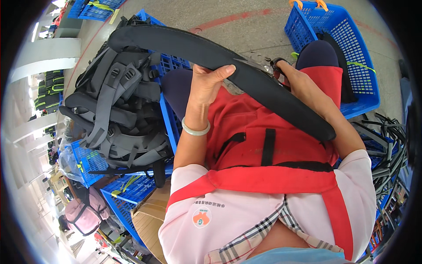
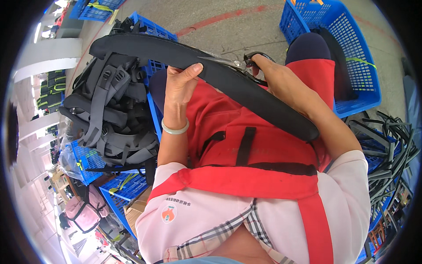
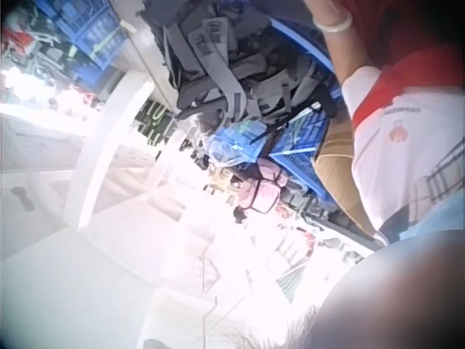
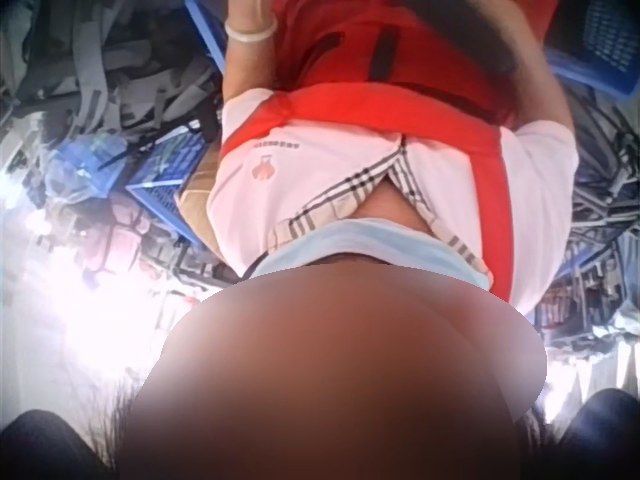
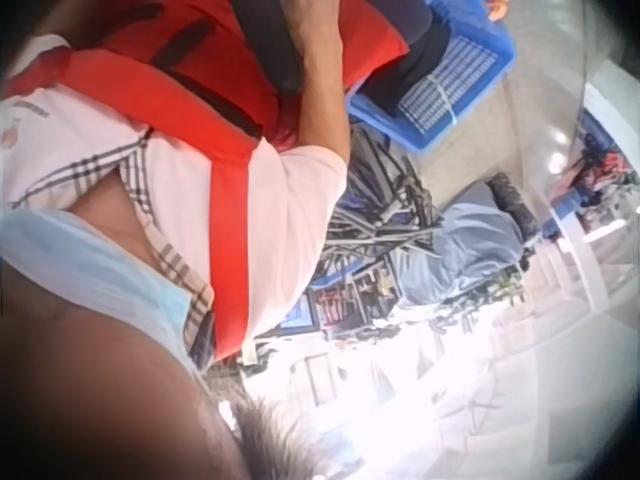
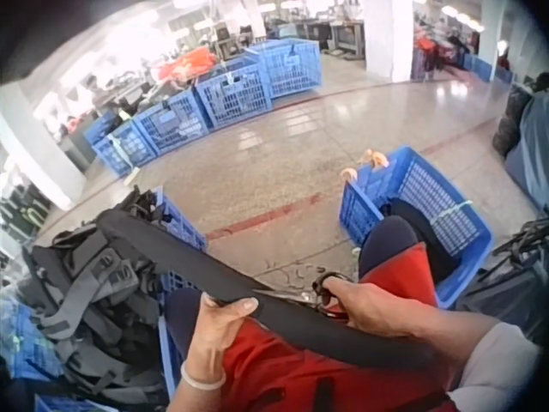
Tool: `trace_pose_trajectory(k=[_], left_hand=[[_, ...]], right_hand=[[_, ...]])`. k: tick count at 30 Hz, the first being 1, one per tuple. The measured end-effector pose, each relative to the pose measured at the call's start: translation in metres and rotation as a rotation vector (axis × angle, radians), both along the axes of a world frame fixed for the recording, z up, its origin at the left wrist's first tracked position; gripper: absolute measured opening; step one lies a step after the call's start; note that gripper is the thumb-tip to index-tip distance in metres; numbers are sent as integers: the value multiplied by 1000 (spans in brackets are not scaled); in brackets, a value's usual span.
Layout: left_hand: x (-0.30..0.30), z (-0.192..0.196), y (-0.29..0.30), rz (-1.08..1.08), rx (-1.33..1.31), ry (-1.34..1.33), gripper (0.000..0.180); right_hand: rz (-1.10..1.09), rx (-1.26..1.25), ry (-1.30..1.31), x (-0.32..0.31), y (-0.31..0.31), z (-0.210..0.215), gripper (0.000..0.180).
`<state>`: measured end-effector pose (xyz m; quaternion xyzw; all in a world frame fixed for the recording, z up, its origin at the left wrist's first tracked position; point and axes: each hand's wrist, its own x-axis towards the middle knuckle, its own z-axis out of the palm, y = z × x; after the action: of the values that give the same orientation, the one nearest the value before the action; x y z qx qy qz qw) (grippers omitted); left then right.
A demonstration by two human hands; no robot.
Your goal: Trims the edges of black padded strap components using a pair of scissors
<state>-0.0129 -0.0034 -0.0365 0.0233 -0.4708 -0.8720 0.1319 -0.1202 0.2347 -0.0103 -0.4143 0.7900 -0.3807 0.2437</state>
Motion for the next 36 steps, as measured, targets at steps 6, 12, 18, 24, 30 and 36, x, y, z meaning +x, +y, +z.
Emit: trace_pose_trajectory(k=[6, 12, 18, 24, 30, 36], left_hand=[[3, -4, 0, 16, -31, 9, 27], [3, -9, 2, 1, 81, -30, 26], [0, -3, 9, -9, 100, -89, 23], [0, -10, 15, -20, 115, -103, 24], [-9, -13, 18, -51, 165, -133, 24], [-22, -15, 17, -68, 136, -174, 24]], right_hand=[[18, 157, -42, -1, -5, 2, 35], [20, 112, -38, 0, -3, -10, 30], [-4, 14, -51, 3, -1, -16, 31], [-10, 51, 27, 3, -8, -7, 35], [-51, -240, -273, 1, -6, -58, 29], [-103, -300, -719, -17, 18, 6, 30]])
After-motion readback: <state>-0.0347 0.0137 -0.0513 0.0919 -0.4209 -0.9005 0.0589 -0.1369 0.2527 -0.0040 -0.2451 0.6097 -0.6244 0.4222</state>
